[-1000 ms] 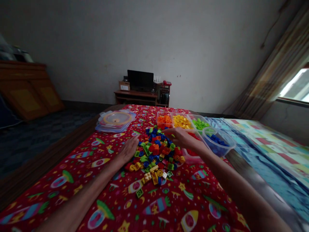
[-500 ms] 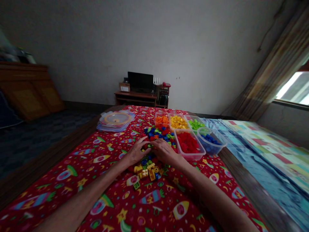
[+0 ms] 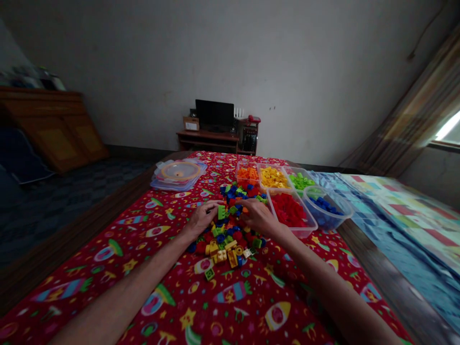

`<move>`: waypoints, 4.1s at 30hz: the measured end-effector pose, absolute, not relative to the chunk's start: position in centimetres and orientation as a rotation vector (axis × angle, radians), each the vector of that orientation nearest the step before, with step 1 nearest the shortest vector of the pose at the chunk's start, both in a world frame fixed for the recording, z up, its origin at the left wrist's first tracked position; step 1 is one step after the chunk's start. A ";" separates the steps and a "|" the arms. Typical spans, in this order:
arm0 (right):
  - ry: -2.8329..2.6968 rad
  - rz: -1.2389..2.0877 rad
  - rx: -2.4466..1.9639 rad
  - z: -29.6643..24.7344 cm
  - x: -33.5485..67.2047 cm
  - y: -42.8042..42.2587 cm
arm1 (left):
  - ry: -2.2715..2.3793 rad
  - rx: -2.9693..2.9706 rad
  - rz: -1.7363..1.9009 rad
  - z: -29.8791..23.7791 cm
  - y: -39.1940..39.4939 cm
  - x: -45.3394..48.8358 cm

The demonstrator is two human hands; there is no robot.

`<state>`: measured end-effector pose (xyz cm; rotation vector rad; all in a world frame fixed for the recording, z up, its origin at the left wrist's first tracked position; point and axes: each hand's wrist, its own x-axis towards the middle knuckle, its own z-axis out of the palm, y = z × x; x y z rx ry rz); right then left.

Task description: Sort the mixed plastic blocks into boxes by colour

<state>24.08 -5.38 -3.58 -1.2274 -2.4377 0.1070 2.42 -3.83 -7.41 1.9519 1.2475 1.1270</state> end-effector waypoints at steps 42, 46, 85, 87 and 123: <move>-2.678 0.229 -0.910 -3.5 21.5 -7.9 | 1.371 2.401 0.093 -2.4 -5.3 0.3; -2.594 0.166 -0.919 -3.2 22.0 -7.5 | 1.366 2.544 0.117 -1.6 -5.4 0.1; -2.494 0.346 -1.027 -1.5 23.2 -8.7 | 1.123 1.401 0.784 -3.3 -7.4 5.8; -2.472 0.320 -1.053 -1.3 23.1 -9.0 | 1.101 1.384 0.797 -3.5 -7.4 6.0; -2.225 -0.104 -1.643 6.8 35.9 4.7 | 1.481 2.256 0.959 -3.8 -4.1 1.5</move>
